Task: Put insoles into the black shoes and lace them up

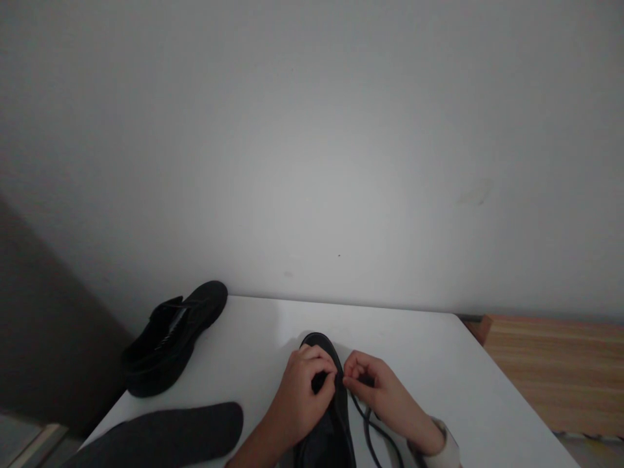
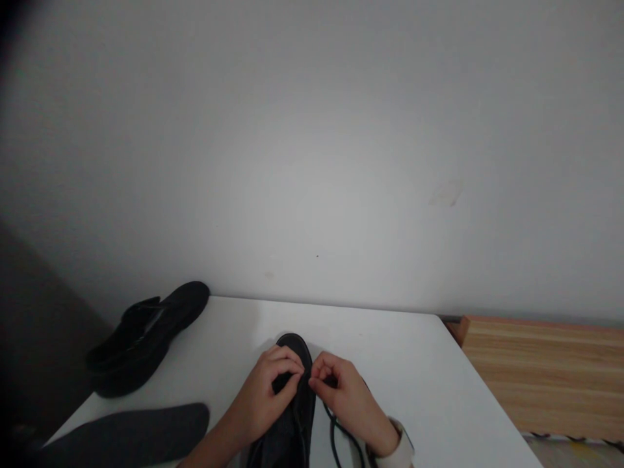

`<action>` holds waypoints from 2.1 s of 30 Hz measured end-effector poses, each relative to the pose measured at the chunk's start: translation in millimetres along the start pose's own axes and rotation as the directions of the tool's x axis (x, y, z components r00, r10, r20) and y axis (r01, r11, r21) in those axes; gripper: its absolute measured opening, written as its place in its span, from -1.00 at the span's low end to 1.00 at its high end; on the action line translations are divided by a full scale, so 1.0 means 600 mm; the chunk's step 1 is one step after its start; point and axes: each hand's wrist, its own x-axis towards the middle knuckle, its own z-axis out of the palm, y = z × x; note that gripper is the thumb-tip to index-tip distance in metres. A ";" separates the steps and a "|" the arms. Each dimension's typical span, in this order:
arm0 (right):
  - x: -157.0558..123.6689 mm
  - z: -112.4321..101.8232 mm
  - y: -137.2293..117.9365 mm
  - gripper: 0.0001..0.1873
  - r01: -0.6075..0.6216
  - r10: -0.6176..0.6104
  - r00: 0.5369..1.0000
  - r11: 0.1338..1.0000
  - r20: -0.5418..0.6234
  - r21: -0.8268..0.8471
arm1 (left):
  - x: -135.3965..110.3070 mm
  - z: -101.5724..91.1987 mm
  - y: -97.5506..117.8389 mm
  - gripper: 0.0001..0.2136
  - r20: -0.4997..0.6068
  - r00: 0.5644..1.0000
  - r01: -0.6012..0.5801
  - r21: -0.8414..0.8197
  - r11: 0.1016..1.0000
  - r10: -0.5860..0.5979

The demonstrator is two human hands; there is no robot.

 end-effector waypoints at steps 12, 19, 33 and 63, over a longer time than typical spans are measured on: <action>-0.001 -0.003 0.000 -0.87 0.008 -0.008 1.000 1.000 -0.029 0.000 | -0.001 0.000 0.000 -0.84 0.033 0.998 0.044 0.031 0.999 -0.045; 0.000 0.000 0.004 -0.87 0.036 -0.036 0.999 0.999 -0.030 -0.021 | -0.002 0.002 0.001 -0.89 0.010 0.999 0.038 0.026 0.999 -0.039; -0.012 0.044 -0.036 -0.81 0.308 -0.330 0.934 0.938 -0.137 -0.156 | -0.019 -0.029 -0.029 -0.85 -0.192 0.969 0.053 -0.453 0.890 -0.155; 0.002 0.095 -0.015 -0.77 0.323 -0.329 0.895 0.944 -0.302 -0.070 | -0.036 -0.060 -0.051 -0.79 0.163 0.937 0.345 -0.571 0.745 -0.308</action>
